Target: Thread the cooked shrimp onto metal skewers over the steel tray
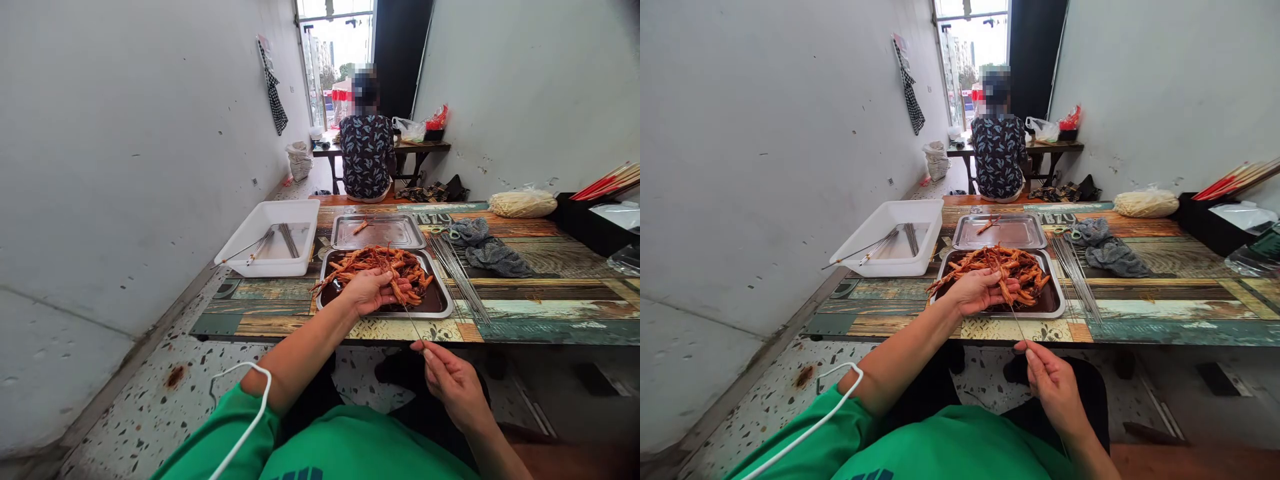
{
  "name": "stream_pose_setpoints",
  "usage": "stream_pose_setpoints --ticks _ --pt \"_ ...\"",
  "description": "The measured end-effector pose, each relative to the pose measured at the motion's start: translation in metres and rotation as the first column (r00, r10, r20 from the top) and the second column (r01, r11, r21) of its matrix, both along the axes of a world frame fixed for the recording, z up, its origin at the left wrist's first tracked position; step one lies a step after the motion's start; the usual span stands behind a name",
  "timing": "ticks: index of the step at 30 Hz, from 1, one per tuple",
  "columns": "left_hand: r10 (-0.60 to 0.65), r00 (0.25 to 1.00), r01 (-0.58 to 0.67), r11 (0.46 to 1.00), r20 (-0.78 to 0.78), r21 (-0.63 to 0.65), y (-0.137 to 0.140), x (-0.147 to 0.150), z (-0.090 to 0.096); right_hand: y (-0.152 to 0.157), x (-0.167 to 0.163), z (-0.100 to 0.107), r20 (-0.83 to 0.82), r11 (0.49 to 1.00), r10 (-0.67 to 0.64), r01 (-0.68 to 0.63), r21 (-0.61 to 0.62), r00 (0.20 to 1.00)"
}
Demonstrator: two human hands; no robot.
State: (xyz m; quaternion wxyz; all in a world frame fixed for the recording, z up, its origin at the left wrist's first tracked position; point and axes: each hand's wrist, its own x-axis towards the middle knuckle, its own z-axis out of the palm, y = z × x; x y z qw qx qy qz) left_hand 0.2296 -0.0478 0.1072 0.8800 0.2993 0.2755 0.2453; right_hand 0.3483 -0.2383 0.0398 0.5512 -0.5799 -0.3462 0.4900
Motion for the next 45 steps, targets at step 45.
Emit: stream_pose_setpoints --ticks 45 --pt "0.042 0.998 -0.043 0.999 -0.039 -0.014 -0.011 0.009 0.001 -0.005 -0.002 -0.004 0.400 0.998 -0.067 0.053 0.046 0.914"
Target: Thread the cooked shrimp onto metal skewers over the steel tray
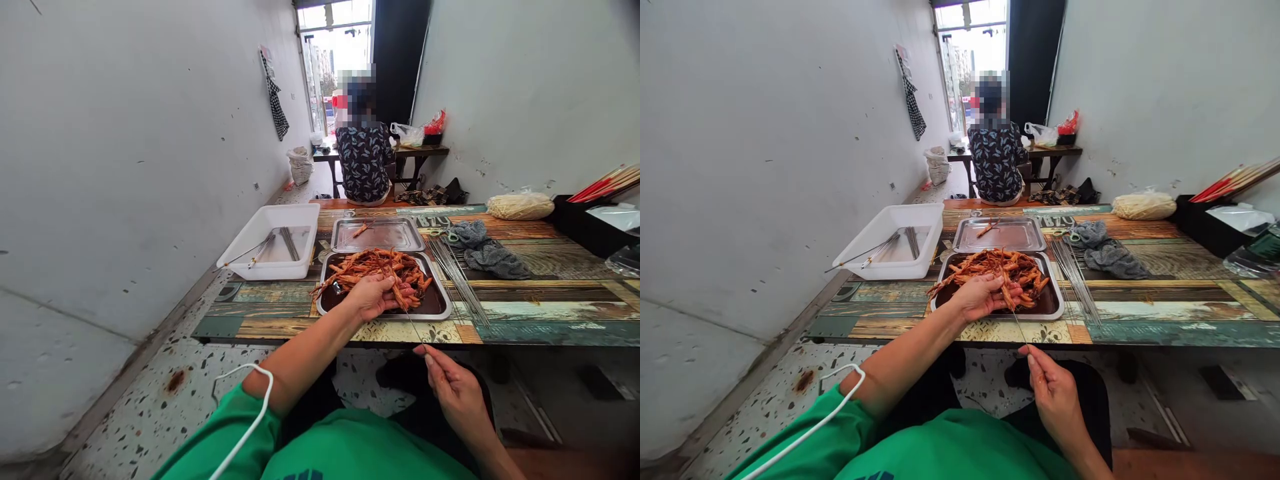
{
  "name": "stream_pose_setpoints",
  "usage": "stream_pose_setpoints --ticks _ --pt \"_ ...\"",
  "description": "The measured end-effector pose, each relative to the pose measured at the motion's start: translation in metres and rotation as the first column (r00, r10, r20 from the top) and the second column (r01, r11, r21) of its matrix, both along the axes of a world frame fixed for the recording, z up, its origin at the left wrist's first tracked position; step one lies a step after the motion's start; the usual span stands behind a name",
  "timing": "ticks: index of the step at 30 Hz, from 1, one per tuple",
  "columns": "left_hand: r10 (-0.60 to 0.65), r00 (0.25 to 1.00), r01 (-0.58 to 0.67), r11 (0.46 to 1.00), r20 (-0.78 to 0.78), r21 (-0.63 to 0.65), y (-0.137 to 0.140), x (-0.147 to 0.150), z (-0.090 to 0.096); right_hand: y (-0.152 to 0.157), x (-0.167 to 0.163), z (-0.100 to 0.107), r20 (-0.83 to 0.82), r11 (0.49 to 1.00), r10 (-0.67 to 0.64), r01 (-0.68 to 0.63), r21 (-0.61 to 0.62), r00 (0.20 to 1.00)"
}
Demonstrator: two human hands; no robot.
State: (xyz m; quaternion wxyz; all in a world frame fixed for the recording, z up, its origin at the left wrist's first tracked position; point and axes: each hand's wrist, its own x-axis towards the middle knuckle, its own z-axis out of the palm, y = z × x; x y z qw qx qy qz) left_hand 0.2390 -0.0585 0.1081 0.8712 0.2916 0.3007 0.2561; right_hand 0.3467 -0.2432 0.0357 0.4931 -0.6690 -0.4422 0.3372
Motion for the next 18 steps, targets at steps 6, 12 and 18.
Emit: stream_pose_setpoints --ticks 6,12,18 --pt "0.035 0.999 -0.035 0.998 -0.005 0.046 0.0002 -0.0016 0.0031 0.0001 -0.0031 0.0045 -0.136 0.998 -0.018 0.010 -0.059 0.991" --pt "0.016 1.000 -0.015 0.998 -0.008 0.057 -0.0007 -0.0013 0.0042 0.0023 0.0000 -0.0003 -0.385 0.998 0.007 -0.032 -0.057 0.923" --pt "0.011 1.000 -0.011 0.998 0.010 0.064 0.0002 -0.0021 0.0032 0.0070 -0.0034 0.0071 -0.674 0.998 0.049 -0.068 -0.002 0.737"
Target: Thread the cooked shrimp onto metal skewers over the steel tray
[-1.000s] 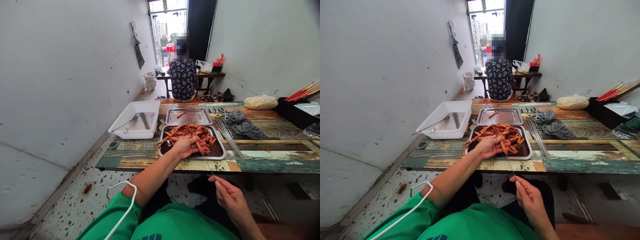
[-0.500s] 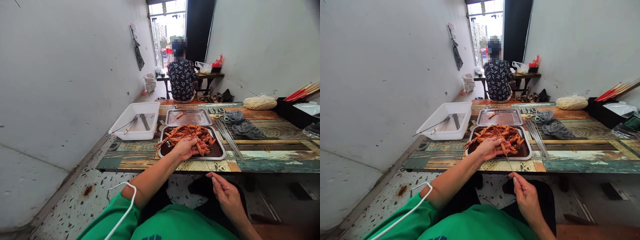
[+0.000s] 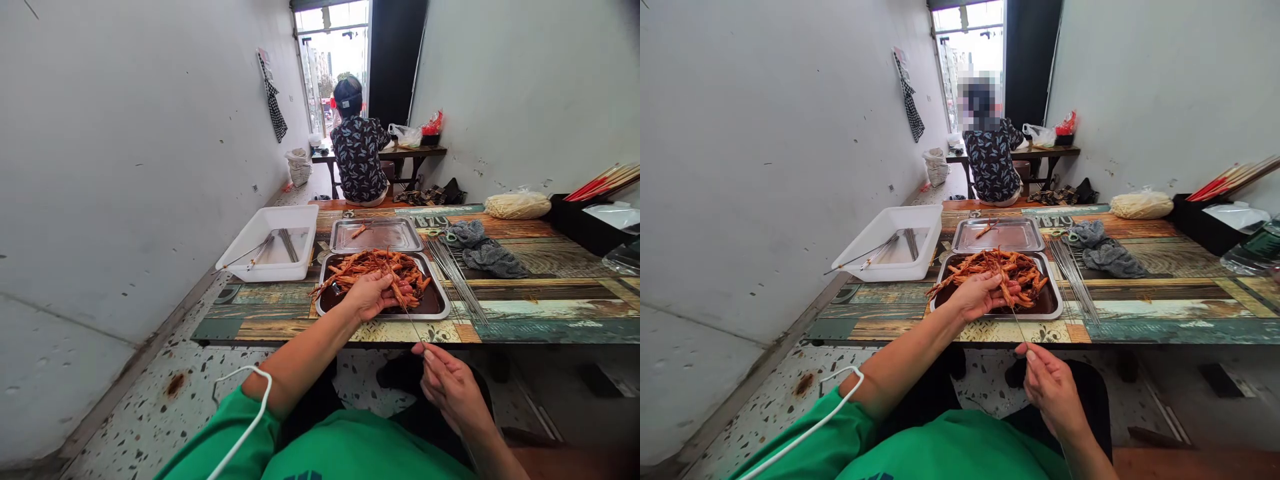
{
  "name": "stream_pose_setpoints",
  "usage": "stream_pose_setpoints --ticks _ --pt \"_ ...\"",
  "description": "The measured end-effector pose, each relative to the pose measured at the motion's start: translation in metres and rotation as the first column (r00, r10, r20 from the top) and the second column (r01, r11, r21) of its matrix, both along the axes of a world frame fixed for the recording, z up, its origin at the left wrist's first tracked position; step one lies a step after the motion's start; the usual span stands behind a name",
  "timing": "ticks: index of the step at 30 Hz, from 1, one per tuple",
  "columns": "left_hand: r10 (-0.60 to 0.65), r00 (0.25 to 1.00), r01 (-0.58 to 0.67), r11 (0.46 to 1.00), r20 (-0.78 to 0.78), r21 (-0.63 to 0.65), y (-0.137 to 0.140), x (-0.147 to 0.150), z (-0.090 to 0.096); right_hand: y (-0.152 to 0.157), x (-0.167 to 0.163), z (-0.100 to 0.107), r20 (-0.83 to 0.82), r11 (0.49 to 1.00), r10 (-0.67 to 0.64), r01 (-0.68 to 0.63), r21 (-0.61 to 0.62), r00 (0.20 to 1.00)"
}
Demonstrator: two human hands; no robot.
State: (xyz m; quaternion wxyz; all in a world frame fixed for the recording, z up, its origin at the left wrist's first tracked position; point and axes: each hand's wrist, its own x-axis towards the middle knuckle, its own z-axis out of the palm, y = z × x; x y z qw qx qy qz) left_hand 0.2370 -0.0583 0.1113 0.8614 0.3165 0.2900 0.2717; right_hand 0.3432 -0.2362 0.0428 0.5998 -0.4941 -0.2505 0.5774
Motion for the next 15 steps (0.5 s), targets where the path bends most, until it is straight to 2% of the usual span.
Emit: stream_pose_setpoints --ticks 4,7,11,15 --pt "-0.024 0.999 0.026 0.998 0.027 -0.061 0.0044 -0.0018 0.0020 -0.0011 0.0052 0.0005 -0.220 0.996 0.080 -0.071 0.046 0.972" --pt "-0.026 0.999 0.029 0.996 0.046 -0.084 0.0058 -0.0021 0.0027 -0.0021 0.0069 -0.0016 -0.258 0.996 0.079 -0.064 0.068 0.963" --pt "-0.008 1.000 0.009 0.998 0.018 -0.062 0.0028 -0.0011 0.0024 -0.0013 0.0048 -0.0028 -0.141 0.995 0.094 -0.088 0.046 0.986" --pt "0.004 1.000 -0.003 0.999 0.001 -0.042 -0.0002 0.0006 0.0014 0.0005 0.0031 -0.0062 0.128 0.999 0.037 -0.037 -0.002 0.991"
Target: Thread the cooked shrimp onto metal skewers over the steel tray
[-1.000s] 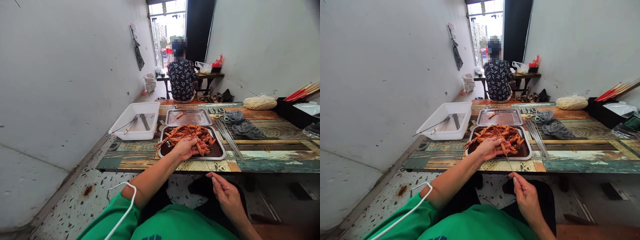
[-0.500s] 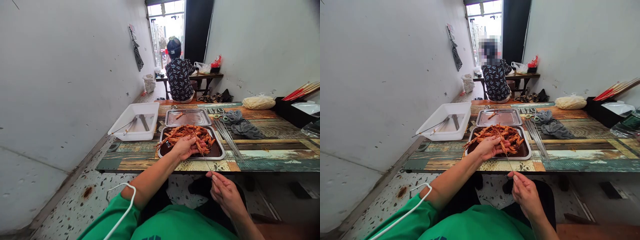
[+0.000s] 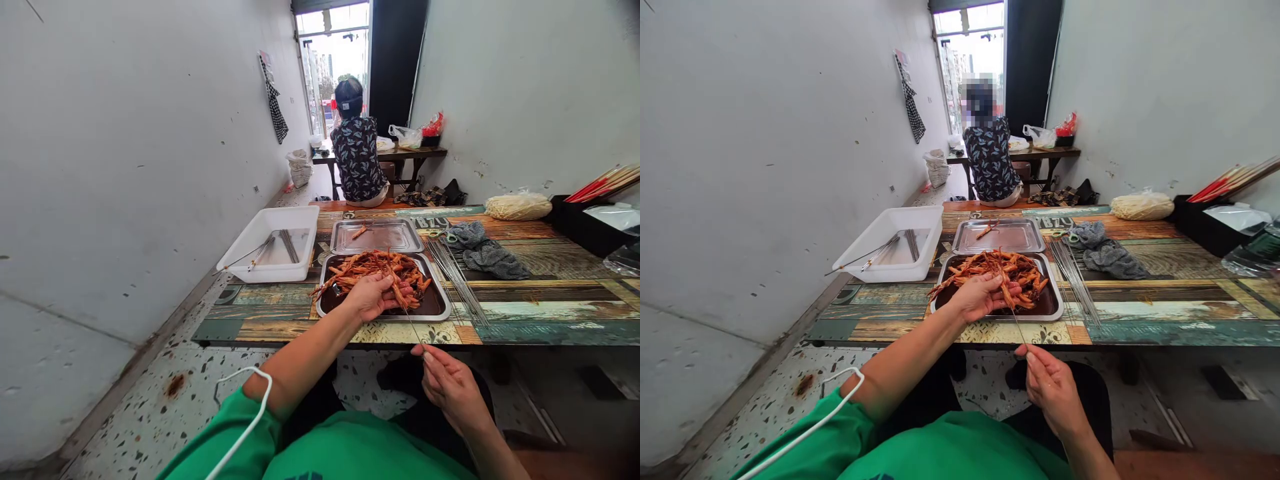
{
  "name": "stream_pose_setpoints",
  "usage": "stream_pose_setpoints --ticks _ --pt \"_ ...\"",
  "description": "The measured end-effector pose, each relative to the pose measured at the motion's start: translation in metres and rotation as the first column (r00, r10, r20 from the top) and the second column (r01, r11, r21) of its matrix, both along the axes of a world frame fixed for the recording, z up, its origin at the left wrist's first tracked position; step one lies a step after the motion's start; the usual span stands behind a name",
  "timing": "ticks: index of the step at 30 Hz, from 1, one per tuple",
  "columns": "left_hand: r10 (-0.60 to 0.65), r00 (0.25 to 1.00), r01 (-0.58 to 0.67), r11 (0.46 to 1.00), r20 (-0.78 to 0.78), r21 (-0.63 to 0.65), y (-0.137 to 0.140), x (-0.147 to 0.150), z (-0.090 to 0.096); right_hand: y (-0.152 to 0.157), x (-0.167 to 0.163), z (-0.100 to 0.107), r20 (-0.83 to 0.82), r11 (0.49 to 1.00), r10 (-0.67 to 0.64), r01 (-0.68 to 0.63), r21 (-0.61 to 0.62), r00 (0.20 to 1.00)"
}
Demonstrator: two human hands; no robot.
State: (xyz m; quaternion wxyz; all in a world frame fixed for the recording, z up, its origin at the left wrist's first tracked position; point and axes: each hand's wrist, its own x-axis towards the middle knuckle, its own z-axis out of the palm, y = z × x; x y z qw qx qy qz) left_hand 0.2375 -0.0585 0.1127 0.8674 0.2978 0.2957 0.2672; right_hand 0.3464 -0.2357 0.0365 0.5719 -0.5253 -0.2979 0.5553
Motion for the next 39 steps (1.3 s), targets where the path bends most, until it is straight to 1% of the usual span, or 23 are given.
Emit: stream_pose_setpoints --ticks 2,3,6,8,10,11,12,13,15,16,17,19,20,22,26,30,36,39 --pt "0.009 1.000 -0.009 1.000 0.005 0.017 -0.001 0.001 0.000 0.000 -0.001 -0.002 0.201 0.998 -0.060 0.058 0.014 0.978" --pt "0.012 1.000 -0.012 1.000 0.006 0.025 -0.001 0.001 0.000 0.000 -0.001 -0.003 0.306 0.996 -0.091 0.086 0.031 0.948" --pt "0.020 1.000 -0.020 0.999 -0.003 0.035 -0.002 0.002 0.000 -0.001 -0.004 -0.002 0.561 0.983 -0.186 0.151 0.109 0.807" --pt "0.024 1.000 -0.024 0.999 0.001 0.033 -0.002 0.003 -0.001 -0.001 -0.007 0.000 0.644 0.971 -0.239 0.173 0.166 0.726" --pt "0.023 1.000 -0.023 0.999 0.018 0.028 -0.001 0.002 -0.003 0.000 -0.010 0.003 0.667 0.961 -0.275 0.189 0.200 0.693" --pt "0.021 0.999 -0.021 0.999 0.029 0.027 0.000 0.002 -0.003 0.001 -0.012 0.004 0.656 0.961 -0.275 0.194 0.195 0.703" --pt "0.017 0.999 -0.018 0.999 0.039 0.027 0.001 0.001 -0.003 0.002 -0.013 0.004 0.627 0.964 -0.264 0.196 0.178 0.732" --pt "0.013 0.999 -0.014 0.999 0.045 0.028 0.002 0.001 -0.003 0.003 -0.015 0.005 0.579 0.971 -0.239 0.190 0.146 0.780" --pt "-0.001 0.999 -0.001 1.000 0.046 0.031 0.004 0.000 -0.002 0.006 -0.017 0.006 0.405 0.985 -0.171 0.155 0.071 0.898" --pt "-0.012 0.999 0.011 0.999 0.040 0.031 0.004 0.000 -0.002 0.008 -0.018 0.007 0.292 0.990 -0.140 0.134 0.042 0.946" --pt "-0.026 0.999 0.025 0.999 0.032 0.029 0.004 0.000 -0.002 0.009 -0.018 0.009 0.178 0.993 -0.117 0.115 0.021 0.977" --pt "-0.047 0.999 0.047 0.999 0.022 0.027 0.005 0.000 -0.003 0.013 -0.019 0.013 0.008 0.996 -0.094 0.094 0.000 0.996" --pt "-0.052 0.998 0.051 0.998 0.023 0.028 0.005 0.000 -0.004 0.014 -0.018 0.016 -0.034 0.996 -0.091 0.091 -0.005 0.995" --pt "-0.049 0.998 0.048 0.998 0.033 0.035 0.005 0.000 -0.006 0.017 -0.017 0.021 -0.051 0.997 -0.082 0.081 -0.017 0.995" --pt "-0.038 0.999 0.036 0.998 0.037 0.057 0.005 0.000 -0.009 0.017 -0.015 0.025 -0.011 0.997 -0.065 0.065 -0.043 0.998" --pt "-0.062 0.997 0.060 0.997 0.036 0.058 0.003 0.001 -0.008 0.016 -0.015 0.024 0.019 0.997 -0.059 0.060 -0.050 0.998" --pt "-0.039 0.998 0.035 0.997 0.054 0.069 0.000 0.001 -0.008 0.015 -0.012 0.022 0.048 0.998 -0.056 0.058 -0.036 0.997" --pt "-0.077 0.993 0.068 0.993 0.092 0.094 0.002 -0.004 -0.004 0.014 -0.006 0.020 0.086 0.998 -0.054 0.057 -0.022 0.995"
